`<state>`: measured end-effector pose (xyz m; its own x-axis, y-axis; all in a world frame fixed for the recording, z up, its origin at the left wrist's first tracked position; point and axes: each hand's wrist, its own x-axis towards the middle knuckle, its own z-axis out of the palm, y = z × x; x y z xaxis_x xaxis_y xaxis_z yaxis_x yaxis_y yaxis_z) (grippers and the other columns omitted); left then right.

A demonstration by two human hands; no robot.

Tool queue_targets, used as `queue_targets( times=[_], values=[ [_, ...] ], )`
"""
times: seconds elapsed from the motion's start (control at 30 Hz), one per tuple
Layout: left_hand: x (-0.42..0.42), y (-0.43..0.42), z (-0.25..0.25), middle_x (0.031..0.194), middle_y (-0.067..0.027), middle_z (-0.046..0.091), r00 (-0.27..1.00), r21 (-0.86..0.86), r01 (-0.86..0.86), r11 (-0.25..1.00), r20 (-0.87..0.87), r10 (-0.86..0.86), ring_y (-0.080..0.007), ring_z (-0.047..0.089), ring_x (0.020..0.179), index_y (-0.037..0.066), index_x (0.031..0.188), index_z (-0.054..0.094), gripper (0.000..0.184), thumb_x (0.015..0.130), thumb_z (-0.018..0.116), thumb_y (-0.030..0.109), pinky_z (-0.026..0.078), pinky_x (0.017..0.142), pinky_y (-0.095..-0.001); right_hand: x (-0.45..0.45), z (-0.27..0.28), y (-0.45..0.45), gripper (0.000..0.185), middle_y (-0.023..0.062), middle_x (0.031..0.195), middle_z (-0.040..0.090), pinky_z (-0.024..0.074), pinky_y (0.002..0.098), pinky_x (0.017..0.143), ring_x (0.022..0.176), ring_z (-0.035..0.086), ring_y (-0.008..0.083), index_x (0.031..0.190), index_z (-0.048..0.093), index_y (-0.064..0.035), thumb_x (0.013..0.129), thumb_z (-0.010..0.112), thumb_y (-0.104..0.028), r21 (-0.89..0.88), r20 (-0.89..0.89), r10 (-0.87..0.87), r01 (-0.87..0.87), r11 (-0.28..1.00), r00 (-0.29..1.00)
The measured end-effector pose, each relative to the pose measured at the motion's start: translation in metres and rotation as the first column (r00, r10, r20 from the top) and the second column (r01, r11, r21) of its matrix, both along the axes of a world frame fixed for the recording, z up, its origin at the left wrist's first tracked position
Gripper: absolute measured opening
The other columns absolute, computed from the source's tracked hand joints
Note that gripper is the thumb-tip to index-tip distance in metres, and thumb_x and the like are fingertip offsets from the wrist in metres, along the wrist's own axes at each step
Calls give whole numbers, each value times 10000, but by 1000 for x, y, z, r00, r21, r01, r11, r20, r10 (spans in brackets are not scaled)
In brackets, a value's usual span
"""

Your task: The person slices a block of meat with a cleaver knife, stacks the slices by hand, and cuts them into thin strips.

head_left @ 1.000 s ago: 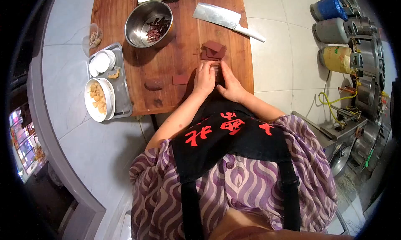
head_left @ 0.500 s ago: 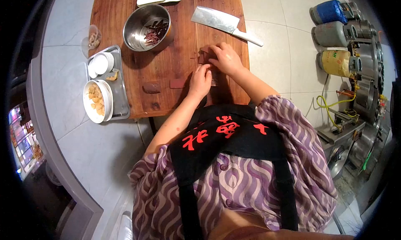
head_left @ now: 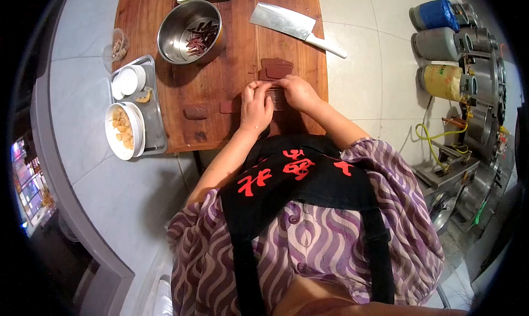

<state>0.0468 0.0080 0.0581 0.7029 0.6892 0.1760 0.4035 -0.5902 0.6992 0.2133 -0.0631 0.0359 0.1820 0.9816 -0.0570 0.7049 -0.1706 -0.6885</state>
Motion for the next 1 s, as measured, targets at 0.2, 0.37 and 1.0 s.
queue_targets(
  times=[0.2,0.37,1.0],
  values=[
    [7,11,-12,1096,-194,576,995,-290,101,952,36,-95,-369,541,1089,-9,1127,584,270,869,542,59,431,957,-428,4,9,-3,326,171,971,631,488,434,850,961,590,363,1080,667,-56,784,535,-21,115,24,-44,41,993,999],
    [6,3,-13,1201,-211,518,998,-217,65,974,-1,-67,-360,488,1182,4,1133,601,253,899,536,75,398,1009,-425,9,25,7,368,156,1097,592,463,441,877,1009,549,369,1148,630,-60,780,620,-53,174,179,-274,244,954,945],
    [0,2,-14,1336,-230,435,998,-230,59,971,19,-57,-379,447,1263,20,1166,596,311,857,559,41,372,1054,-440,7,7,2,224,125,892,620,502,433,777,868,600,343,994,683,-55,787,600,-71,133,61,-47,39,990,997]
  ],
)
